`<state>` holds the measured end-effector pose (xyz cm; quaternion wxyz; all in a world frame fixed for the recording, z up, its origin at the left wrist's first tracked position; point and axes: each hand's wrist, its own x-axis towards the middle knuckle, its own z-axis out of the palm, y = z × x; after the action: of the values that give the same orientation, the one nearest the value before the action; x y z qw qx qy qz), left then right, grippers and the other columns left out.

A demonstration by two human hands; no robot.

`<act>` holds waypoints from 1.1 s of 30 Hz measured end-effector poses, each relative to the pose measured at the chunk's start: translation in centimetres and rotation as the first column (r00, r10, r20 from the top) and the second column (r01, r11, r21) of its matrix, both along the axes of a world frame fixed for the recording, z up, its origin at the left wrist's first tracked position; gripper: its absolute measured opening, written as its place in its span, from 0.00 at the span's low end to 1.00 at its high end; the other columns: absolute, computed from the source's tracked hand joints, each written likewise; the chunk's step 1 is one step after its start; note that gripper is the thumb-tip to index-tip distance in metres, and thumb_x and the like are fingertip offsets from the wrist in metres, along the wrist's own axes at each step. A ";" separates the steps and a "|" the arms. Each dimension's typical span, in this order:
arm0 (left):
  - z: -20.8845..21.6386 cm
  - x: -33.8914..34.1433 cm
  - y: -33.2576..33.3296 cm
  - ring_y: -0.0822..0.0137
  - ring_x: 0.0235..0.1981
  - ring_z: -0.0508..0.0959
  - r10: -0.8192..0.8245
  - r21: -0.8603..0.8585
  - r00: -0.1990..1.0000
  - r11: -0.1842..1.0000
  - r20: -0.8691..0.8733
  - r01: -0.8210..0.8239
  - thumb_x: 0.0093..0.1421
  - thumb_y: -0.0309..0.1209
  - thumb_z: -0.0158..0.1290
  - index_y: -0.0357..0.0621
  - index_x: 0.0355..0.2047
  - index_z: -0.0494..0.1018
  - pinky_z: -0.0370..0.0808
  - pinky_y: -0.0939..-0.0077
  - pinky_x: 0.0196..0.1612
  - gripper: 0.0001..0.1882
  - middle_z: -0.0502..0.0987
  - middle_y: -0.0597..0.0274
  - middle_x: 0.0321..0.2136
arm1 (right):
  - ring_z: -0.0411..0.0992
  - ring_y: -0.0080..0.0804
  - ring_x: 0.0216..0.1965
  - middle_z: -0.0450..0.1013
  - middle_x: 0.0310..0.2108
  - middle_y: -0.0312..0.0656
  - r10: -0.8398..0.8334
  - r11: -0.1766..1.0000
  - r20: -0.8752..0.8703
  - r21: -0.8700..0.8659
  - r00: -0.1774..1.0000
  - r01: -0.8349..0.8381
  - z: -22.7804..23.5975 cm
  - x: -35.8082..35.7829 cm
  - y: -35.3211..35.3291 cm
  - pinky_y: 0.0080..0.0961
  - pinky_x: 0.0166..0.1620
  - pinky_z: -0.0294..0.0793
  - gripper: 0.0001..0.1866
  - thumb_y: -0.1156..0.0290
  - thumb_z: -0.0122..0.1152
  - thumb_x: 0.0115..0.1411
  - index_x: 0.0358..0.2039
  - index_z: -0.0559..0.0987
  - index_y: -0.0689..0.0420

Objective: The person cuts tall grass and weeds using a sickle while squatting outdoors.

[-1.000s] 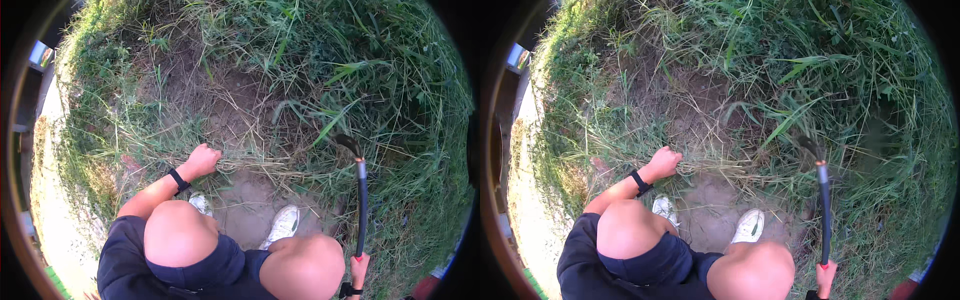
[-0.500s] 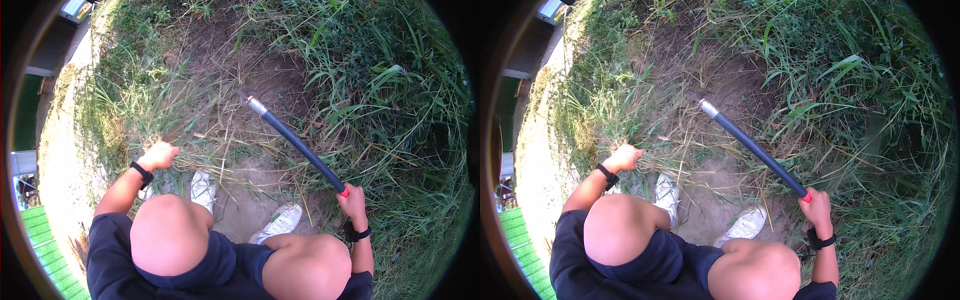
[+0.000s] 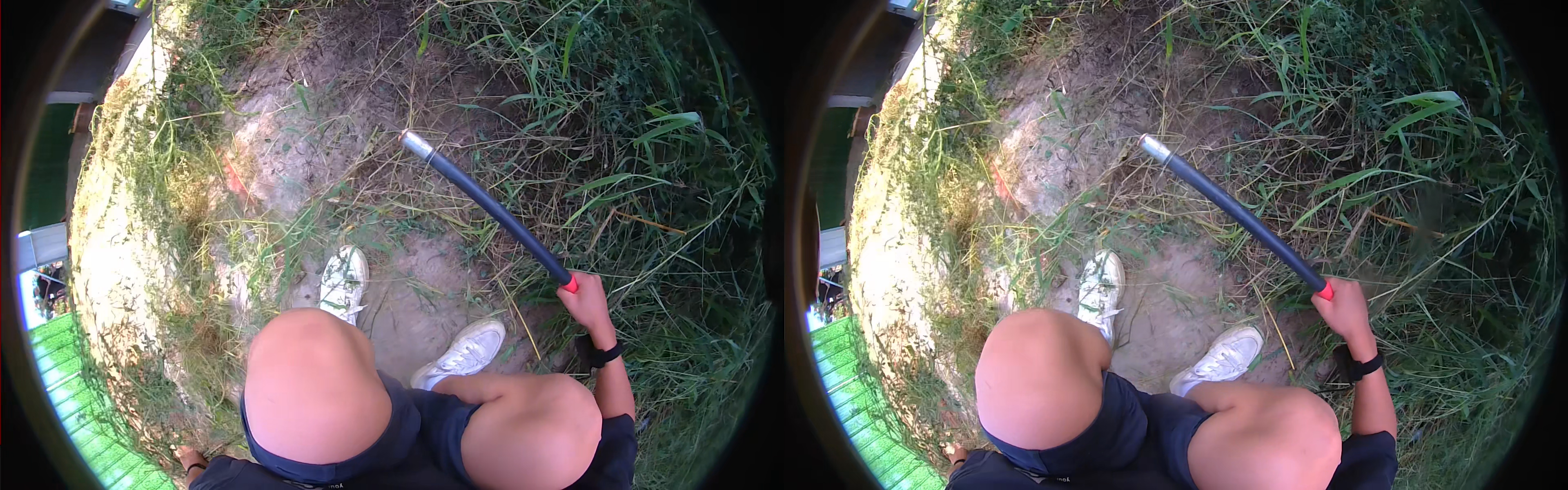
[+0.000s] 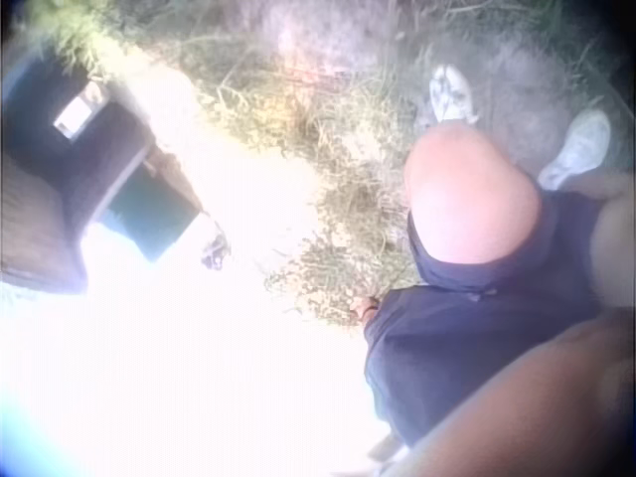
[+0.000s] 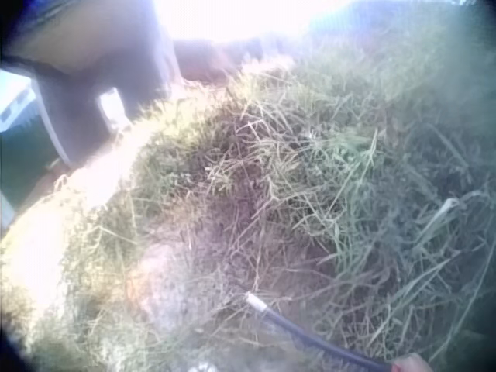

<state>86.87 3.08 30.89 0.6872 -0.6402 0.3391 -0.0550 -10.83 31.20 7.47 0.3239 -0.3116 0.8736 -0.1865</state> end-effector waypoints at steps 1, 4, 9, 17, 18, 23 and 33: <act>-1.4 0.0 1.1 0.57 0.63 0.69 0.064 0.010 0.996 0.998 -0.059 -0.064 0.59 0.45 0.56 0.50 0.54 0.77 0.58 0.55 0.67 0.24 0.74 0.55 0.57 | 0.73 0.56 0.23 0.71 0.20 0.56 -0.014 0.999 0.039 0.036 0.999 0.013 0.0 0.2 -0.6 0.38 0.30 0.72 0.11 0.69 0.62 0.47 0.28 0.78 0.63; -9.7 -1.2 -2.1 0.52 0.57 0.73 0.174 0.097 0.927 0.984 -0.333 -0.150 0.58 0.46 0.57 0.48 0.48 0.79 0.64 0.54 0.61 0.22 0.77 0.50 0.50 | 0.71 0.54 0.21 0.69 0.18 0.56 -0.026 0.999 0.027 -0.029 0.999 0.026 0.1 0.5 -0.6 0.37 0.29 0.70 0.10 0.69 0.61 0.47 0.27 0.77 0.63; -24.2 -14.8 -16.3 0.44 0.47 0.80 -0.043 0.060 0.516 0.982 -0.856 0.181 0.55 0.48 0.59 0.46 0.39 0.81 0.75 0.51 0.51 0.20 0.82 0.42 0.39 | 0.73 0.54 0.22 0.70 0.18 0.56 -0.061 0.997 0.003 -0.041 0.998 0.061 0.6 1.5 0.0 0.36 0.29 0.72 0.10 0.70 0.62 0.46 0.27 0.78 0.64; -21.0 -70.4 -19.5 0.46 0.43 0.77 -0.353 -0.624 -0.564 0.666 -0.747 0.408 0.63 0.32 0.53 0.38 0.41 0.72 0.74 0.57 0.47 0.10 0.77 0.47 0.39 | 0.71 0.55 0.21 0.70 0.18 0.56 -0.263 0.964 -0.019 0.021 0.965 0.264 0.9 6.1 3.8 0.37 0.28 0.71 0.10 0.70 0.63 0.46 0.23 0.75 0.64; -21.8 -73.6 -18.7 0.45 0.52 0.73 -0.317 -0.719 -0.701 0.571 -0.639 0.397 0.61 0.35 0.57 0.38 0.50 0.70 0.71 0.58 0.56 0.20 0.74 0.44 0.49 | 0.71 0.55 0.21 0.70 0.17 0.56 -0.294 0.955 0.007 0.024 0.956 0.294 0.8 7.0 4.0 0.37 0.28 0.71 0.10 0.70 0.63 0.46 0.23 0.75 0.64; -27.8 -81.5 -16.9 0.38 0.69 0.55 -0.412 -0.488 -0.287 0.554 -0.865 0.674 0.43 0.58 0.70 0.53 0.73 0.45 0.65 0.38 0.63 0.64 0.43 0.40 0.73 | 0.70 0.47 0.17 0.69 0.16 0.54 -0.428 0.904 0.007 0.012 0.904 0.428 1.4 11.0 5.4 0.34 0.27 0.70 0.09 0.71 0.62 0.48 0.24 0.76 0.65; -30.3 -73.4 -12.3 0.45 0.53 0.72 -0.167 -0.422 -0.403 0.561 -0.900 0.712 0.48 0.64 0.63 0.39 0.65 0.59 0.72 0.52 0.53 0.55 0.69 0.41 0.52 | 0.65 0.37 0.15 0.66 0.14 0.52 -0.514 0.858 0.023 0.035 0.857 0.513 0.7 12.0 4.2 0.33 0.26 0.68 0.10 0.72 0.60 0.48 0.22 0.73 0.66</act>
<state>13.47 -9.21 0.63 0.2061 -0.0921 0.9530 0.2021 1.18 35.44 8.16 0.2806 -0.0600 0.9223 -0.2588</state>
